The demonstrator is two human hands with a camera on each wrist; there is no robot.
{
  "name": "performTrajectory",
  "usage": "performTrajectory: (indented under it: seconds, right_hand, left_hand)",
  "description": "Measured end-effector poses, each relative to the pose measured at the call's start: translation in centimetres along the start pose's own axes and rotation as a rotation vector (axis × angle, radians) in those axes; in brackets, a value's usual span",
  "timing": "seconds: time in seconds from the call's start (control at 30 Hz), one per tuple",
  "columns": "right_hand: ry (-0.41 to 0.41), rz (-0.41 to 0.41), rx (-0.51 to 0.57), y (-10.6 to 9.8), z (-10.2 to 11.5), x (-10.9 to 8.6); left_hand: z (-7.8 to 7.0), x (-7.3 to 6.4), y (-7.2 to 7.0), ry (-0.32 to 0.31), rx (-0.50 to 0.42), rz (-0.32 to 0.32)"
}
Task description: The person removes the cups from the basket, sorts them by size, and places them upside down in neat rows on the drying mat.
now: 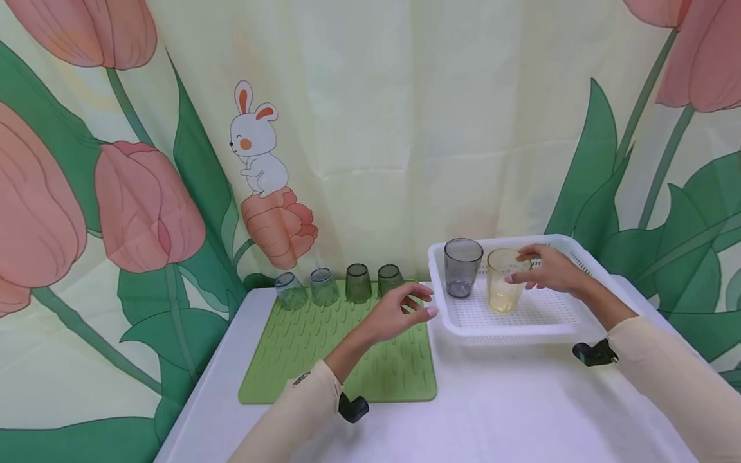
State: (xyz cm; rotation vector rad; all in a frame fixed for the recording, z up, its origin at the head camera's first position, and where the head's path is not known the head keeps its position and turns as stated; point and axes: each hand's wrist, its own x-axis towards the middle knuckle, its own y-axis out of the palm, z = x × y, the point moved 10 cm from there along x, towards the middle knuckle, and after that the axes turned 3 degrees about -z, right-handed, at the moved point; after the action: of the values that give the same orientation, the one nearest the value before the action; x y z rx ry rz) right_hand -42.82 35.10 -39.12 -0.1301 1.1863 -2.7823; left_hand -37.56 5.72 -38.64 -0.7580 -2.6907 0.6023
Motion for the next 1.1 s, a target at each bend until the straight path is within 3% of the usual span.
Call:
performTrajectory:
  seconds: [0.3, 0.6, 0.77, 1.1]
  right_hand:
    - [-0.038, -0.024, 0.004, 0.4, 0.4, -1.4]
    - [-0.079, -0.046, 0.000, -0.5, 1.9, -2.9]
    - [-0.110, -0.046, 0.039, -1.2, 3.9, -4.0]
    - [-0.212, -0.041, 0.137, -1.4, 9.4, -6.6]
  left_hand:
    - [-1.0, 1.0, 0.5, 0.015, 0.028, -0.001]
    - [-1.6, 1.3, 0.7, 0.041, 0.012, -0.005]
    - [-2.1, 1.4, 0.6, 0.076, 0.020, -0.024]
    - [-4.6, 1.0, 0.1, 0.194, 0.020, -0.074]
